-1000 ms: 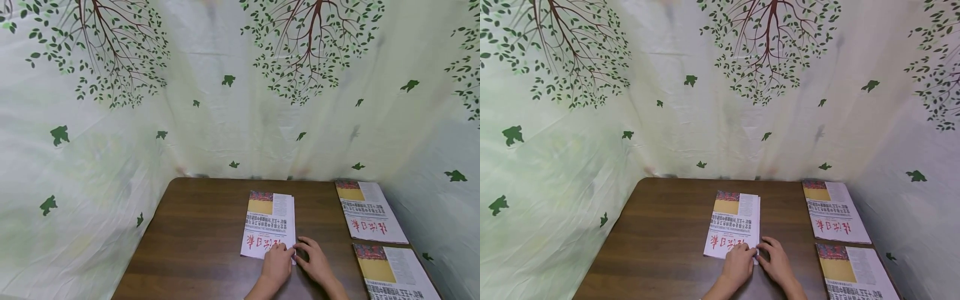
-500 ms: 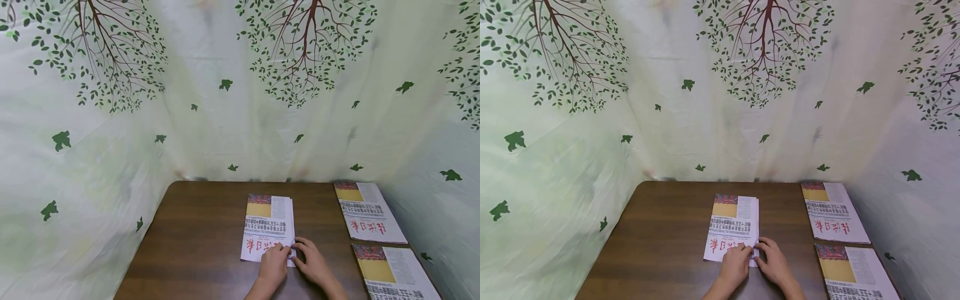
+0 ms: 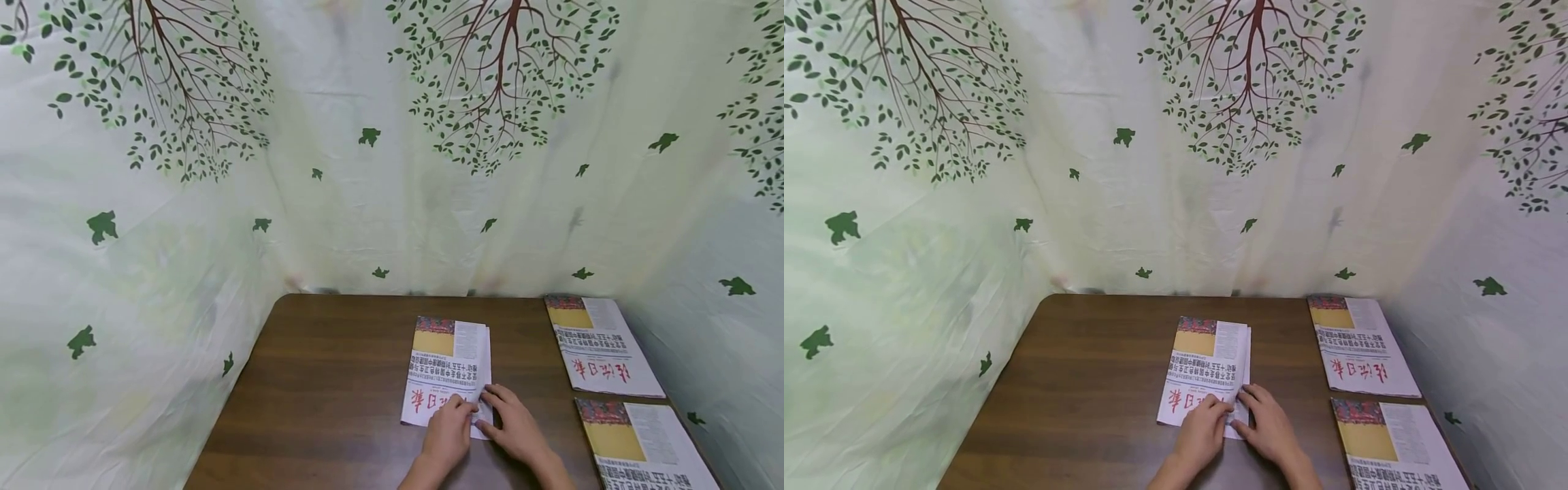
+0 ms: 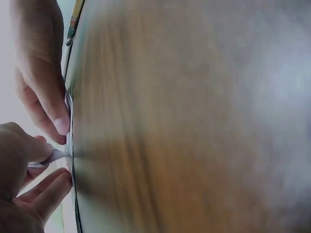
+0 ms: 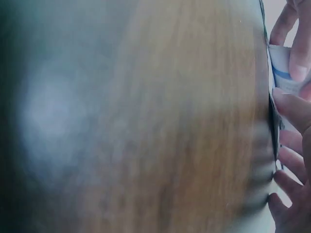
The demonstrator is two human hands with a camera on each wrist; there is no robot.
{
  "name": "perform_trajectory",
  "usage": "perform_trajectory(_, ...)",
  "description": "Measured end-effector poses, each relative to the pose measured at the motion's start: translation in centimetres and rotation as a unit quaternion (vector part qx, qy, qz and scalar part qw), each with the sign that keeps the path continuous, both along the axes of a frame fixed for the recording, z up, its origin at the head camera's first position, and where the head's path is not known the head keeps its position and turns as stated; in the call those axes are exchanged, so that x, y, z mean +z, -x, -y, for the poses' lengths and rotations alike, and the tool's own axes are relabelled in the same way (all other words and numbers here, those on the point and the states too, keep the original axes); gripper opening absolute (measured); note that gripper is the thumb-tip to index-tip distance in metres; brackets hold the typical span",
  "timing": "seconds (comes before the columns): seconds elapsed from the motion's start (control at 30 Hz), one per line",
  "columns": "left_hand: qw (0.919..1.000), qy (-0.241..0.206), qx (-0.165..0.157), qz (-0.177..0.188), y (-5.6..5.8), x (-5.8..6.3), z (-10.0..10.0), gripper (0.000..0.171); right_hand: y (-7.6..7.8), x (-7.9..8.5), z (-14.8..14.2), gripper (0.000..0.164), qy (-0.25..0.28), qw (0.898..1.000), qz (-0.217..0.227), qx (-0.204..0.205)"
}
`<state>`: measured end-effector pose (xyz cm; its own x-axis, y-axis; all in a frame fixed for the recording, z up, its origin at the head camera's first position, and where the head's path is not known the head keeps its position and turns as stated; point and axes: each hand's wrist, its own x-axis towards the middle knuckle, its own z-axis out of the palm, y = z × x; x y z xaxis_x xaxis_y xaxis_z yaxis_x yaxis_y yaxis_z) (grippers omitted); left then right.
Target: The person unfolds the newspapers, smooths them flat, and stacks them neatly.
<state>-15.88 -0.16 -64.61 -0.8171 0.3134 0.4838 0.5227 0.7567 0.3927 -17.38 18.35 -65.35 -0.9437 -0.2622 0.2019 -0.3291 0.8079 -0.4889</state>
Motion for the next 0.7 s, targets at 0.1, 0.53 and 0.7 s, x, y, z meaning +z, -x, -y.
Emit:
perform_trajectory(0.1, 0.9994, -0.031, -0.010, 0.012, 0.1, 0.0, 0.4, 0.019, 0.0, 0.0, -0.2, 0.056, -0.002, 1.000, 0.007, 0.006)
perform_trajectory(0.53, 0.9948, -0.083, -0.046, 0.038, 0.6, -0.8, 2.2, 0.031, -0.2, 0.1, -0.5, 0.056, -0.016, 0.999, 0.019, 0.029)
perform_trajectory(0.7, 0.9933, -0.089, -0.060, 0.043, 0.7, -0.8, 2.7, 0.044, -0.3, -0.1, -0.5, 0.071, -0.017, 0.999, 0.033, 0.027)
